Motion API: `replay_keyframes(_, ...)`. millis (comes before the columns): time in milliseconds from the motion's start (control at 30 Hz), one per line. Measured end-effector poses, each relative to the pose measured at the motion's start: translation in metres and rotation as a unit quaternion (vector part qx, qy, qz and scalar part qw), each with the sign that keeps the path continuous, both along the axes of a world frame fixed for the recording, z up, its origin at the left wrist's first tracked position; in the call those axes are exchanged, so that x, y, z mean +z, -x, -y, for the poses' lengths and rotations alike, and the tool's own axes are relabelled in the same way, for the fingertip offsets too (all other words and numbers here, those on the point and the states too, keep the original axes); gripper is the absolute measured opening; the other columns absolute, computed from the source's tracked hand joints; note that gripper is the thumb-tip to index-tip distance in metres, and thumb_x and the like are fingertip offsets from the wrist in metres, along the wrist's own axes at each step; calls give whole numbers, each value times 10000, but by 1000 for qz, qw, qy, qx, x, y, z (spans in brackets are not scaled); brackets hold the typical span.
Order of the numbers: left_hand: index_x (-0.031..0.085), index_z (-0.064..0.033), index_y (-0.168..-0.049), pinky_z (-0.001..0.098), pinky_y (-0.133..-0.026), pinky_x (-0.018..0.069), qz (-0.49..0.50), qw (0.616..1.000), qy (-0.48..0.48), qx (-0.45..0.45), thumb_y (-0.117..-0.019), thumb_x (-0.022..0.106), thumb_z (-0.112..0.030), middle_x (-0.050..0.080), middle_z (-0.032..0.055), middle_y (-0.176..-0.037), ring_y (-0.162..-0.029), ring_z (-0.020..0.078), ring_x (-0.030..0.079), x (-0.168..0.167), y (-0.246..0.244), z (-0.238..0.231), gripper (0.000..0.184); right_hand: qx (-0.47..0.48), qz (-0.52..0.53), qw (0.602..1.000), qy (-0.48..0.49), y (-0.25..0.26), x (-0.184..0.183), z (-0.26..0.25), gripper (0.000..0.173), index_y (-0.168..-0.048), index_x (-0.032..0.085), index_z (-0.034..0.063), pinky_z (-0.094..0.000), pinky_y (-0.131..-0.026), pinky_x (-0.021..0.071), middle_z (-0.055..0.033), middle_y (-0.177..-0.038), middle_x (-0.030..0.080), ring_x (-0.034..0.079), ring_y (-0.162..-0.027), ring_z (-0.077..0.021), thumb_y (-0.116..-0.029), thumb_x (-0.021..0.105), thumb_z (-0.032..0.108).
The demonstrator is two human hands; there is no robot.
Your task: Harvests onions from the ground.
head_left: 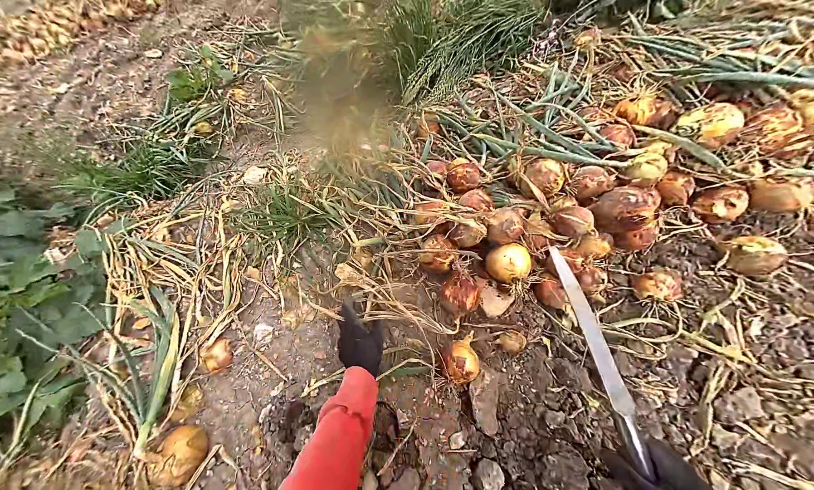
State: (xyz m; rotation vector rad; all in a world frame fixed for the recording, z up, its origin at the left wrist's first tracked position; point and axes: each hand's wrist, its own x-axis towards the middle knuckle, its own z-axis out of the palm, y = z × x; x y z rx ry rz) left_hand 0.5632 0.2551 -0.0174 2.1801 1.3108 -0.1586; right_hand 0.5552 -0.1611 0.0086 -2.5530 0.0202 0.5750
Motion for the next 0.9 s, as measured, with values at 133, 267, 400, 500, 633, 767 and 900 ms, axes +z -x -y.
replay_keyframes(133,447,-178,-1556,560,-980,539,-154,982,-7,-112,-1032,570,-317,413,202,-1597,-1223,391,641,10,-25,-3,556,20,194,980,48,-98,-45,-60,544,-1097,668,-136,-726,-996,431,-402,-1261,585,530,-1241,-600,-879,730,358)
replay_keyframes(267,390,-82,-1543,550,-1012,526,-155,983,32,-93,-982,640,-262,614,207,-1387,-1208,365,655,13,-28,-8,640,37,146,981,123,-128,-74,-99,573,-1224,634,-111,-670,-1166,308,-378,-1437,491,408,-1410,-551,-951,646,393)
replay_keyframes(400,414,-28,-1522,556,-1043,506,-12,995,75,-69,-977,608,-145,656,246,-1294,-1204,384,652,-4,1,-18,590,23,207,972,106,-120,-89,-104,622,-1172,660,-115,-670,-1119,372,-384,-1354,562,496,-1331,-568,-932,559,449)
replay_keyframes(500,505,-16,-1441,537,-901,575,73,989,121,-44,-969,579,-27,673,247,-1231,-1017,354,710,-17,8,-20,478,20,239,966,100,-120,-91,-101,639,-1124,673,-117,-669,-1075,415,-368,-1273,614,551,-1268,-563,-915,525,468)
replay_keyframes(633,380,-47,-1478,399,-542,592,160,960,228,39,-1009,531,-4,683,193,-1001,-572,229,672,-17,18,-12,495,20,260,961,93,-119,-89,-101,612,-1075,678,-125,-671,-1029,444,-372,-1217,628,578,-1221,-563,-898,561,449)
replay_keyframes(767,444,-19,-1446,474,-597,590,170,976,124,50,-966,547,5,697,206,-887,-607,283,678,-31,17,-5,491,24,224,969,101,-117,-89,-104,587,-1094,684,-102,-648,-1044,445,-350,-1249,627,563,-1255,-537,-913,584,447)
replay_keyframes(900,590,21,-1347,589,-1019,503,108,992,68,-11,-958,577,9,666,278,-1248,-1167,410,659,-28,5,-6,389,20,223,968,112,-116,-88,-105,550,-1081,694,-91,-639,-1044,447,-328,-1241,639,570,-1254,-522,-900,599,419)
